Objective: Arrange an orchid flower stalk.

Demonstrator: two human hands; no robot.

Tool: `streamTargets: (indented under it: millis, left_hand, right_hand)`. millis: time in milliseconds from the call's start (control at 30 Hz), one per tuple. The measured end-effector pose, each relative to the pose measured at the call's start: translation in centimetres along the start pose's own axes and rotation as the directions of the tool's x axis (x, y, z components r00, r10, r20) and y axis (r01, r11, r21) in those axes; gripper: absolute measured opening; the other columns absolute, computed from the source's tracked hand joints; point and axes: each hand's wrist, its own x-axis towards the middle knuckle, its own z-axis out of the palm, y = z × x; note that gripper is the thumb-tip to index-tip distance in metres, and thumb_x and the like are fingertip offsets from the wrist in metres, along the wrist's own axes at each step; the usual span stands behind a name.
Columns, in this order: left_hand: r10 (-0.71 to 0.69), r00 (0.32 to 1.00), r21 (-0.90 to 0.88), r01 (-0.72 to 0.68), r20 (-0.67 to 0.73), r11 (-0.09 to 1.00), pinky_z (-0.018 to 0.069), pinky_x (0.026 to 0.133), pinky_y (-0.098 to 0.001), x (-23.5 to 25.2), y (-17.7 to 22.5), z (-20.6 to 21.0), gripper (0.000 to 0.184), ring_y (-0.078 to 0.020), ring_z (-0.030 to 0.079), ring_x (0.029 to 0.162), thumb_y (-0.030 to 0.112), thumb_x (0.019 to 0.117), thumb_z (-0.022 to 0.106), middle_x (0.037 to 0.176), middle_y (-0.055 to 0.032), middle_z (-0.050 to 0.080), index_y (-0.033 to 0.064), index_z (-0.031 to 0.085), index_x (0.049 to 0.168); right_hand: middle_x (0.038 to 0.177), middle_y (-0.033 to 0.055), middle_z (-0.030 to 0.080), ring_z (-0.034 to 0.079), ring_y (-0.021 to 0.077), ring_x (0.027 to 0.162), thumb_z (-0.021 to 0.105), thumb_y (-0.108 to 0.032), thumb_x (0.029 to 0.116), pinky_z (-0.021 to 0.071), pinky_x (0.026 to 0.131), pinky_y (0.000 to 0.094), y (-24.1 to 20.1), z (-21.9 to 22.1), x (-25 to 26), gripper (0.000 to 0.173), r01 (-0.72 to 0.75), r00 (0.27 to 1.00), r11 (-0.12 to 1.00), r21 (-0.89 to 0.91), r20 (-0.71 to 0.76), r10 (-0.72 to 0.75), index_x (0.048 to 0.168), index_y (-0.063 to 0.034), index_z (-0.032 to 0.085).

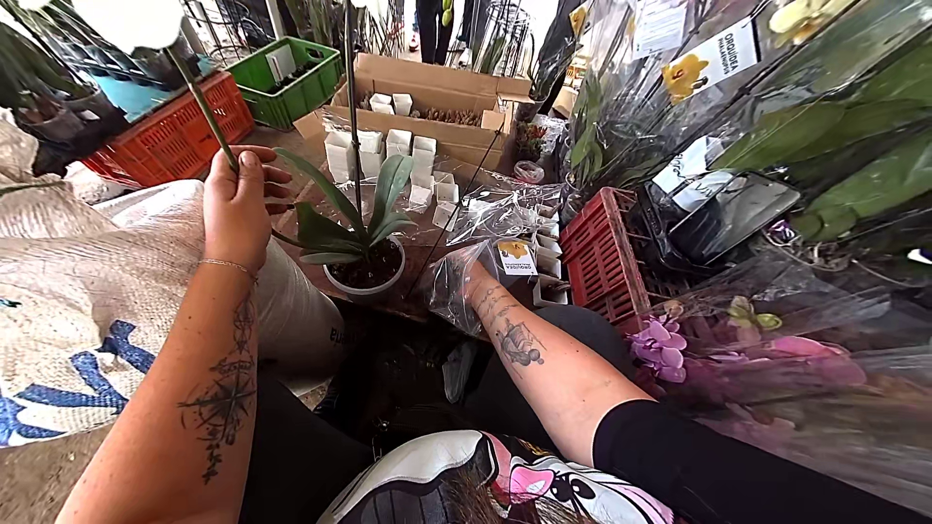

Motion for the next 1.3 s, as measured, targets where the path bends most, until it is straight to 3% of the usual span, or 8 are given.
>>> streamTargets:
  millis: [133, 333, 467, 567, 767, 967, 1167, 1300]
  left_hand:
    - [-0.004, 1.0, -0.002, 0.004, -0.004, 1.0, 0.0593, 0.076, -0.0291, 0.1, -0.1, 0.0, 0.033, -0.0099, 0.069, 0.089, 0.031, 0.1133, 0.031, 0.102, 0.0017, 0.068, 0.0134, 0.055, 0.127]
    - [-0.004, 1.0, -0.003, 0.004, 0.001, 1.0, 0.0587, 0.076, -0.0282, 0.0, 0.0, 0.0, 0.033, -0.0098, 0.069, 0.087, 0.031, 0.1133, 0.031, 0.102, 0.0014, 0.068, 0.0123, 0.055, 0.126]
    - [-0.005, 1.0, -0.007, 0.005, 0.001, 1.0, 0.059, 0.076, -0.0283, -0.1, 0.1, 0.0, 0.033, -0.0098, 0.069, 0.088, 0.03, 0.1134, 0.031, 0.103, 0.0015, 0.068, 0.0127, 0.055, 0.127]
    - [-0.014, 1.0, -0.014, 0.014, 0.001, 1.0, 0.0587, 0.075, -0.0279, 0.0, 0.0, 0.0, 0.033, -0.01, 0.069, 0.089, 0.031, 0.1134, 0.031, 0.103, 0.0017, 0.068, 0.0135, 0.055, 0.127]
    - [-0.022, 1.0, -0.022, 0.022, -0.004, 1.0, 0.0585, 0.075, -0.0279, -0.1, 0.0, -0.2, 0.033, -0.0094, 0.069, 0.087, 0.031, 0.1134, 0.03, 0.102, 0.002, 0.067, 0.0134, 0.055, 0.127]
    - [-0.027, 1.0, -0.028, 0.027, -0.005, 0.999, 0.0593, 0.076, -0.031, -0.2, -0.1, -0.5, 0.034, -0.0112, 0.069, 0.087, 0.031, 0.1133, 0.031, 0.102, 0.0004, 0.068, 0.0116, 0.055, 0.128]
    - [-0.032, 0.999, -0.042, 0.031, -0.01, 0.999, 0.0583, 0.075, -0.0292, -0.3, 0.0, -0.4, 0.034, -0.0102, 0.069, 0.086, 0.031, 0.1134, 0.03, 0.101, 0.001, 0.067, 0.0121, 0.055, 0.127]
    - [-0.038, 0.999, -0.042, 0.037, -0.016, 0.998, 0.0585, 0.076, -0.0298, -0.2, -0.1, -0.4, 0.034, -0.0107, 0.069, 0.088, 0.031, 0.1135, 0.03, 0.102, -0.0001, 0.068, 0.0119, 0.055, 0.128]
  right_hand:
    - [0.084, 0.0037, 0.056, 0.055, 0.0147, 0.068, 0.046, -0.04, 0.1056, 0.0492, 0.058, 0.0332, 0.3, 1.2, -0.8, 0.03, -0.04, 0.983, 0.998, -0.057, -0.182, 0.029, 0.11, -0.013, 0.056]
    - [0.072, -0.0009, 0.047, 0.043, 0.0099, 0.053, 0.054, -0.04, 0.1021, 0.0382, 0.045, 0.0259, -0.3, 2.3, -1.4, 0.024, -0.088, 0.941, 0.993, -0.077, -0.334, 0.058, 0.095, -0.0174, 0.052]
    - [0.088, 0.0017, 0.05, 0.049, 0.0127, 0.071, 0.056, -0.036, 0.1027, 0.0432, 0.058, 0.0294, -0.9, 2.8, -3.2, 0.022, -0.035, 0.932, 0.999, -0.034, -0.362, 0.02, 0.109, -0.0157, 0.055]
    - [0.079, 0.0018, 0.05, 0.047, 0.0115, 0.059, 0.057, -0.037, 0.1018, 0.0399, 0.049, 0.0275, -0.7, 3.0, -4.5, 0.021, 0.031, 0.91, 0.999, 0.018, -0.414, -0.021, 0.103, -0.0162, 0.055]
    - [0.07, -0.0005, 0.046, 0.042, 0.0097, 0.052, 0.051, -0.041, 0.1028, 0.037, 0.046, 0.0259, -0.3, 2.3, -5.6, 0.025, 0.068, 0.924, 0.986, 0.154, -0.382, -0.004, 0.092, -0.018, 0.051]
    - [0.077, 0.0018, 0.051, 0.05, 0.0135, 0.06, 0.047, -0.04, 0.1013, 0.0439, 0.053, 0.0307, -0.4, 2.9, -6.9, 0.023, 0.107, 0.931, 0.97, 0.219, -0.364, -0.021, 0.096, -0.0179, 0.05]
    - [0.059, -0.0054, 0.039, 0.034, 0.0053, 0.043, 0.048, -0.031, 0.1027, 0.0301, 0.04, 0.0204, -0.9, 2.8, -7.3, 0.025, 0.171, 0.944, 0.955, 0.241, -0.319, -0.088, 0.079, -0.0219, 0.044]
    - [0.054, -0.0076, 0.036, 0.03, 0.0041, 0.04, 0.045, -0.036, 0.1057, 0.028, 0.039, 0.0192, -1.6, 2.9, -8.5, 0.033, 0.18, 0.952, 0.94, 0.291, -0.292, -0.092, 0.076, -0.0235, 0.041]
